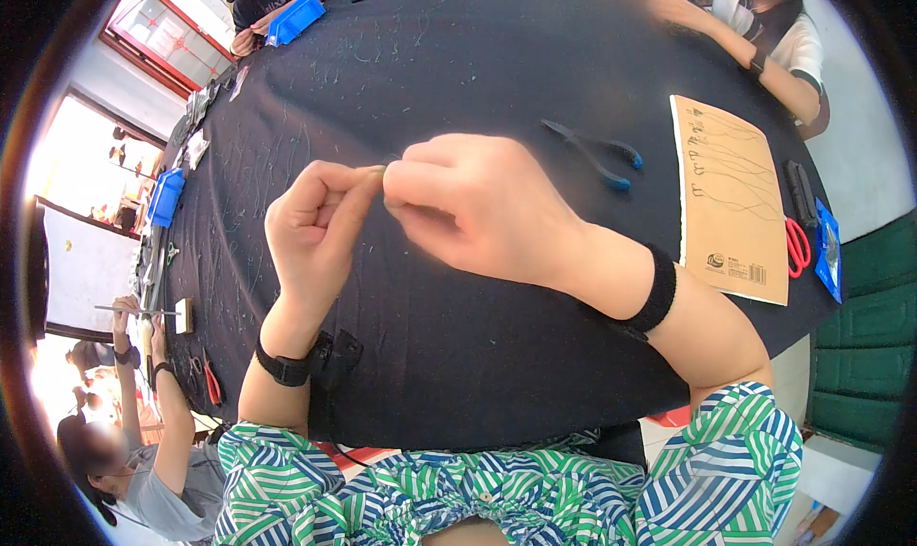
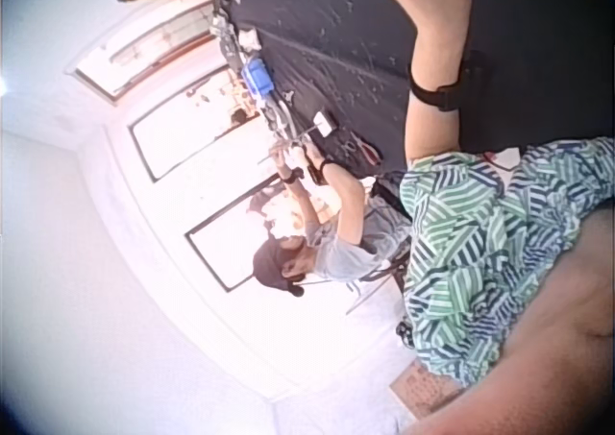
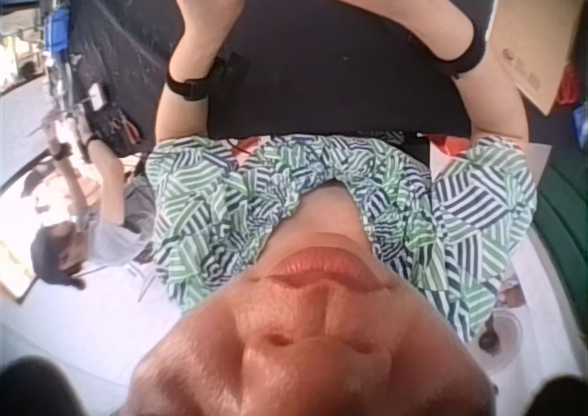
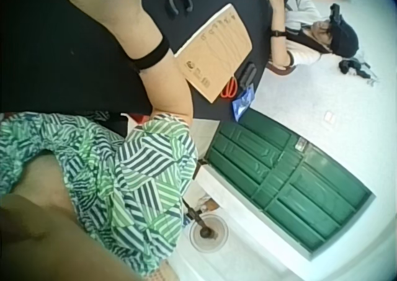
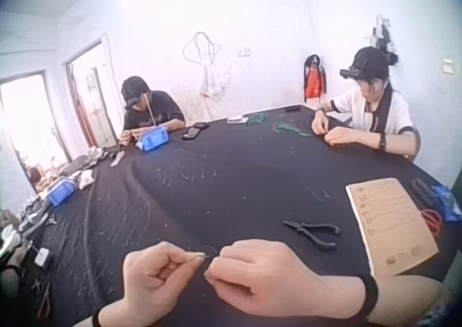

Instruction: The person is assembling fishing tackle by hand, threading small metal hooks and rings onto a green fishing line and using a pair of pliers to adjust or secure the components.

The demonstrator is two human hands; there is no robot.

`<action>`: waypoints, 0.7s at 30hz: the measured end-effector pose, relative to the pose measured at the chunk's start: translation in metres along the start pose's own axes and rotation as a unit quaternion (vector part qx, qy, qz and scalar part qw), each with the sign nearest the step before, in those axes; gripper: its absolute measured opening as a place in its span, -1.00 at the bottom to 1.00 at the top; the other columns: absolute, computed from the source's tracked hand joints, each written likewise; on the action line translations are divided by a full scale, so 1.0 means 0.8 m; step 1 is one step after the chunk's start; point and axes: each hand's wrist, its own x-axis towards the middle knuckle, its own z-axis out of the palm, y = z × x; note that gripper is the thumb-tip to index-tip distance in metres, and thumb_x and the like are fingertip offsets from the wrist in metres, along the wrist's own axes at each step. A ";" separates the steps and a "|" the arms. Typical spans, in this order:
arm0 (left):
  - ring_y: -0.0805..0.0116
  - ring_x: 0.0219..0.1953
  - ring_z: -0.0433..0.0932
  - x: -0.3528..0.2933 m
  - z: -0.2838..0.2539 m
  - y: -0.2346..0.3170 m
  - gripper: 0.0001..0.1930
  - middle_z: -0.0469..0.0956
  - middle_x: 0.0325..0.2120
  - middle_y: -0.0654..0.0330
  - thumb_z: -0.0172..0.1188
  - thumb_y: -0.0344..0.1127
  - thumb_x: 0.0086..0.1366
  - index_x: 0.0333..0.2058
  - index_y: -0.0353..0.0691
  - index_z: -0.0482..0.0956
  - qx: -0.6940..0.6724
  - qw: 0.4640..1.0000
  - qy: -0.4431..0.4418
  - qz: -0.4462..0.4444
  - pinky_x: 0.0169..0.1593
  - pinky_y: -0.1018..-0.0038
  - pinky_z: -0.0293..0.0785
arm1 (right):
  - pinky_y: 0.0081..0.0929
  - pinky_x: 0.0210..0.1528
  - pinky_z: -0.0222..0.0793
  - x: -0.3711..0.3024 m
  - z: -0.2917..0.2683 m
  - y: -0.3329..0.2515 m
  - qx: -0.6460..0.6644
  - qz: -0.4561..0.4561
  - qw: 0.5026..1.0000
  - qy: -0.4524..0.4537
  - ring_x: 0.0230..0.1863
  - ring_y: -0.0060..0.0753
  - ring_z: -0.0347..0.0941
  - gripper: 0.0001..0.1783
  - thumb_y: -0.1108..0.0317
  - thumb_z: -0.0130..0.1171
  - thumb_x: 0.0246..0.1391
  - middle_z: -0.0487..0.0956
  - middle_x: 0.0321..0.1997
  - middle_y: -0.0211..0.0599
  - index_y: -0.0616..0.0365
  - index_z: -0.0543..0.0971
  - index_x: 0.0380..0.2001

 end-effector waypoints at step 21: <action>0.78 -0.61 0.20 0.001 -0.002 -0.004 -0.95 0.43 -0.62 0.49 0.26 -0.45 0.30 -0.30 -0.28 0.60 -0.196 0.978 0.021 -0.067 -0.50 0.76 0.12 | -0.56 -0.43 0.25 -0.009 0.011 -0.003 0.243 0.277 0.924 -0.103 -0.52 -0.67 0.34 -0.84 0.33 0.17 0.16 0.48 -0.60 -0.46 0.21 0.56 -0.37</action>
